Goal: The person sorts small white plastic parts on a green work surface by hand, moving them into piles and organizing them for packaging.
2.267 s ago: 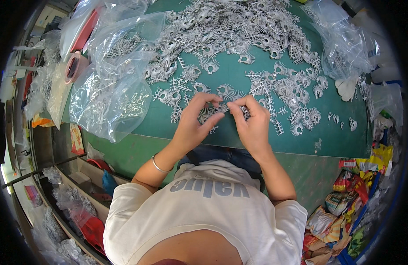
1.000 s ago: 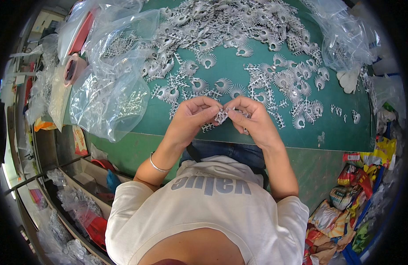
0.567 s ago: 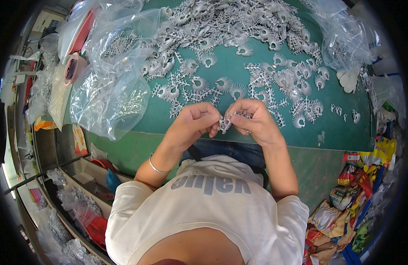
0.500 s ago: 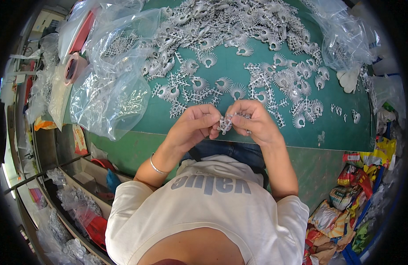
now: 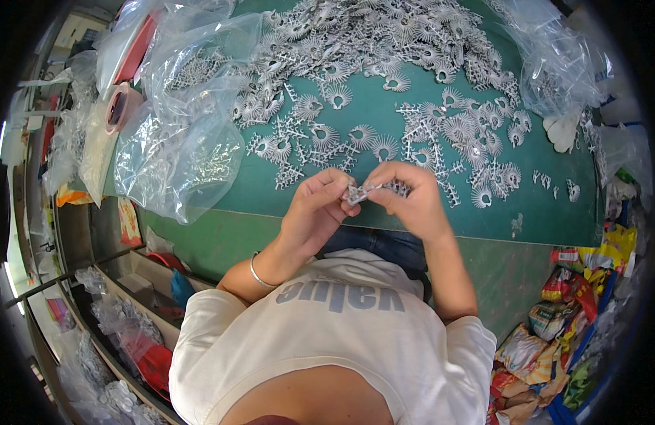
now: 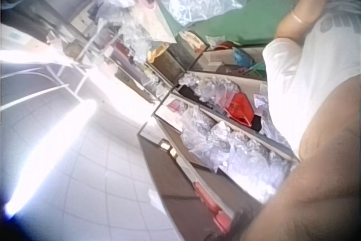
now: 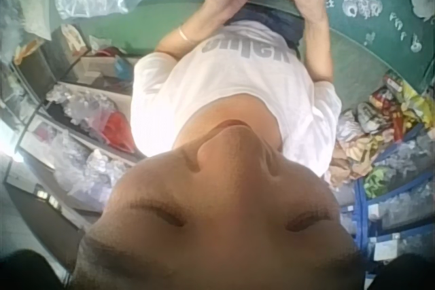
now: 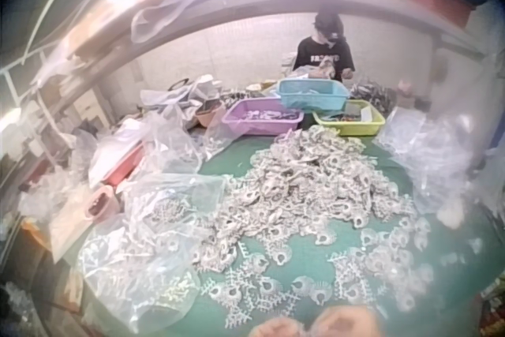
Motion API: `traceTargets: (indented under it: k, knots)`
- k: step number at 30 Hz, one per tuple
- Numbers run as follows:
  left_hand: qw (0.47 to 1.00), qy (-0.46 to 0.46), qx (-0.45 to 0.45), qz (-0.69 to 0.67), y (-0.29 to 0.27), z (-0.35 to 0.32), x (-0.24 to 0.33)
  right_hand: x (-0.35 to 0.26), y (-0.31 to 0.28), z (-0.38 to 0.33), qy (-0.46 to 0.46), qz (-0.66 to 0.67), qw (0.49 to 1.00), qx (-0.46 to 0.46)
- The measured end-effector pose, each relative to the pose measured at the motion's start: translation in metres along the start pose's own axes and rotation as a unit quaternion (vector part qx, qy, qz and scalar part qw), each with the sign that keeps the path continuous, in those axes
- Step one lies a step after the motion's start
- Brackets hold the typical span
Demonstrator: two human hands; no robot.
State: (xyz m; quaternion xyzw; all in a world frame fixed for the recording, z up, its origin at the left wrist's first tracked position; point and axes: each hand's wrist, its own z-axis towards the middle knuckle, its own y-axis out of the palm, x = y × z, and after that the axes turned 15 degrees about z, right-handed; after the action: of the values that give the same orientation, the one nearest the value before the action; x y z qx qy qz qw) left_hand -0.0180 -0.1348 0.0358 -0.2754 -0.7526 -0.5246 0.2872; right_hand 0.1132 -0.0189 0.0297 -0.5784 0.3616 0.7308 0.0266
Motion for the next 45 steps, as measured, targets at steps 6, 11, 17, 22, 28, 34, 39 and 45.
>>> traceTargets:
  k: [6,11,17,22,28,34,39,45]
  knots:
    - [0.987,0.045,-0.004,0.156,-0.003,0.000,-0.002,0.001,-0.006,0.001,0.191,0.314,0.930,0.031]
    - [0.959,0.121,0.111,0.232,0.007,-0.004,0.003,-0.002,-0.009,-0.001,0.113,0.231,0.966,0.022]
    - [0.956,0.150,0.097,0.233,0.006,-0.003,0.009,-0.011,0.005,-0.004,0.049,0.101,0.991,0.078]
    - [0.936,0.178,0.133,0.272,0.008,-0.008,0.006,-0.024,0.006,-0.003,0.043,-0.091,0.992,0.082]
    - [0.999,0.005,0.048,0.024,-0.008,0.001,0.007,-0.022,0.010,-0.004,0.027,-0.055,0.992,0.108]
    - [0.996,-0.075,-0.026,-0.047,-0.012,0.003,0.000,-0.012,0.005,-0.009,0.080,0.145,0.983,0.082]
    - [0.972,-0.146,-0.032,-0.181,-0.014,0.007,-0.023,-0.030,0.003,-0.010,-0.012,-0.085,0.995,0.058]
    - [0.992,-0.036,0.090,0.075,0.017,0.005,-0.020,-0.042,-0.020,-0.037,0.030,0.170,0.976,0.134]
